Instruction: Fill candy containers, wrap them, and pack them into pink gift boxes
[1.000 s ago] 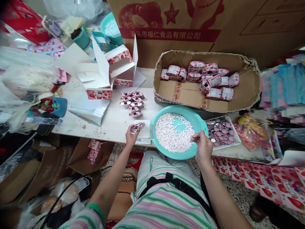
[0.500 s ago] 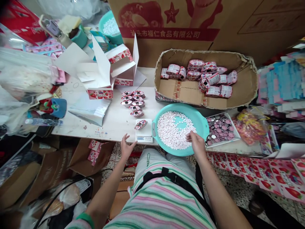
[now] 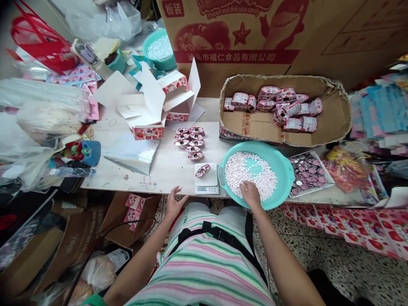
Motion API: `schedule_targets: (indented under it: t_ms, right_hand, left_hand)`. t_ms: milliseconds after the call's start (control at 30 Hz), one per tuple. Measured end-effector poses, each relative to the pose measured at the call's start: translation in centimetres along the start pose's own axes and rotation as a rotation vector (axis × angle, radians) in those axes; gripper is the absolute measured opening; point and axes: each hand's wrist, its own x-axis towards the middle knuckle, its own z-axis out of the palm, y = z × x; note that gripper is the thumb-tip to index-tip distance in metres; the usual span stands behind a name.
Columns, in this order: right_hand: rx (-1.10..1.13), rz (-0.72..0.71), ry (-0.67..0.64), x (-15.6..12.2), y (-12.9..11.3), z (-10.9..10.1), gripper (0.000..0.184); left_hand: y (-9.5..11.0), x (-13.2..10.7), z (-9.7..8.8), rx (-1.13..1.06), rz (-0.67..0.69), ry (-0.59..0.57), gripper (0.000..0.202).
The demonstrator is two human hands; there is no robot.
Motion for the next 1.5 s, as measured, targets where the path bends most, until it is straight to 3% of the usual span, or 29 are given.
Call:
schedule_targets:
  t_ms: [233,500,667,800,900,1000,1100,1200,1300,1500]
  right_hand:
    - [-0.186,0.016,0.056,0.7,0.0,2.5,0.046]
    - [0.077,0.101,-0.019,2.6,-1.1,2.0,0.022]
    - [0.140,0.130,0.082,1.8,-1.4,0.9,0.018]
    - [0.208,0.178,0.158,1.3,-2.1,-0.1,0.027]
    - [0.317,0.146,0.187,1.2,-4.5,-0.6,0.037]
    - [0.404,-0.030,0.162,1.2,-9.0,-0.3,0.031]
    - [0.338,-0.273,0.062,1.4,-13.8,0.7,0.020]
    - [0.204,-0.417,-0.027,1.7,-17.2,2.2,0.016]
    - [0.072,-0.455,-0.072,2.2,-18.8,3.7,0.015]
    - [-0.175,-0.450,-0.159,3.1,-19.7,5.0,0.018]
  left_hand:
    - [-1.6,2.7,-2.2,0.002,0.065,-0.094,0.051]
    - [-1.4,4.2,-3.9,-0.013,0.118,-0.156,0.038]
    - [-0.2,4.4,-3.4,-0.031,0.130,-0.166,0.037]
    - [0.8,4.4,-2.1,-0.050,0.144,-0.178,0.036]
    - [1.7,4.5,-1.0,-0.066,0.158,-0.193,0.035]
    - [2.7,5.0,-0.1,-0.087,0.174,-0.219,0.034]
    - [3.4,5.4,0.3,-0.104,0.184,-0.226,0.033]
    - [3.1,5.5,0.3,-0.115,0.184,-0.204,0.032]
    - [2.3,5.1,-0.1,-0.129,0.162,-0.183,0.034]
    - [0.5,3.9,-1.0,-0.153,0.082,-0.143,0.032]
